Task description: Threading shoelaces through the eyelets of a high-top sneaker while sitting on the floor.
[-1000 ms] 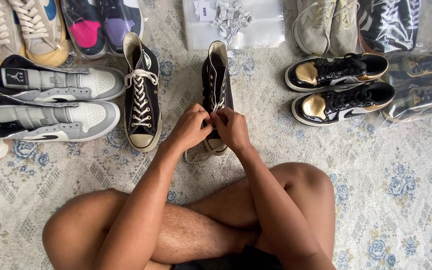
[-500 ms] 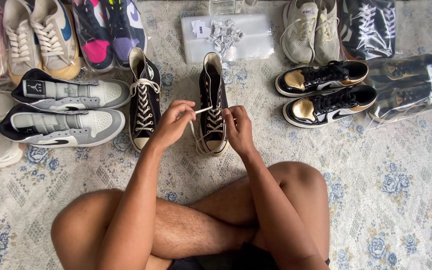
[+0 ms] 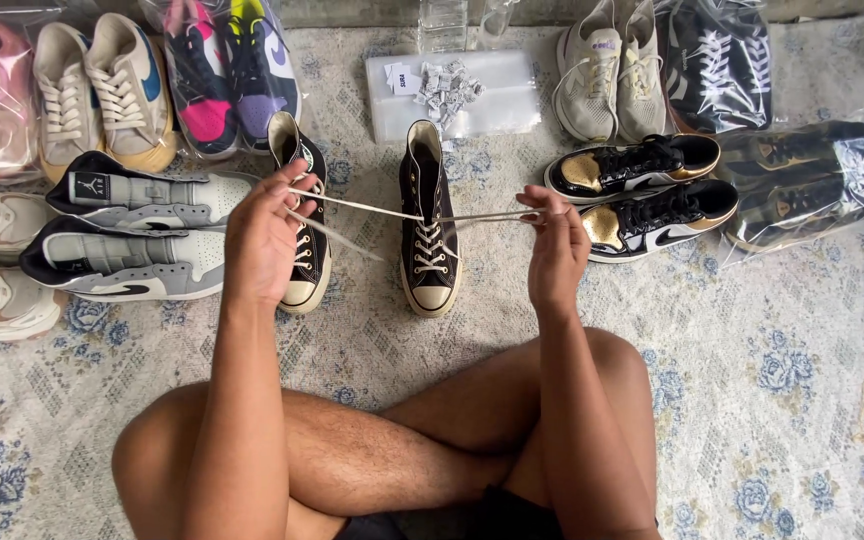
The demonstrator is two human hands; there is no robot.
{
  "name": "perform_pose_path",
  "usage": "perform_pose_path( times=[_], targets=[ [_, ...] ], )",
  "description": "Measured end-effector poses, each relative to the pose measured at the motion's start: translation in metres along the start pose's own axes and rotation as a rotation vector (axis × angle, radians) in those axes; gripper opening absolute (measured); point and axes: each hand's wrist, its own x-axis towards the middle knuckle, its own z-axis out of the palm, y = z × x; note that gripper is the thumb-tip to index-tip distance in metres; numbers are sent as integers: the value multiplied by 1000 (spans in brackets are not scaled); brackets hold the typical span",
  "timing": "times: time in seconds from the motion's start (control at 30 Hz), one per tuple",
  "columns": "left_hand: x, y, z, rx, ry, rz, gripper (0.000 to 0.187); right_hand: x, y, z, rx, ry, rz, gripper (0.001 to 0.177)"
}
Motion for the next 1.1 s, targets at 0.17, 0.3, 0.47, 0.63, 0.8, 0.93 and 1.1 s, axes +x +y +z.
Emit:
perform_pose_path(
  times=[0.17,0.3,0.47,0.63,0.8,0.93,1.1],
  targets=[
    [2,13,-10,-100,18,98,12,8,-14,-12,118,-33,-55,26],
    [3,24,-9,-208,-30,145,12,13,-31,-8,253,-71,-41,29],
    [-2,24,-2,-385,-139,162,16,14,-17,-5,326,-219,-46,31],
    [1,-8,-1,-174,-203,53,14,-5,-3,20,252,-265,11,24],
    [-6,-11,10,442,-471,-276,20,-21,-8,32,79,-324,145,23],
    [-19,-7,26,1005,-618,-624,31,-22,-25,37,-455,-453,463,38],
    [-19,-51,32,1229,-654,-719,50,-28,16,17,-957,-659,524,32]
  ],
)
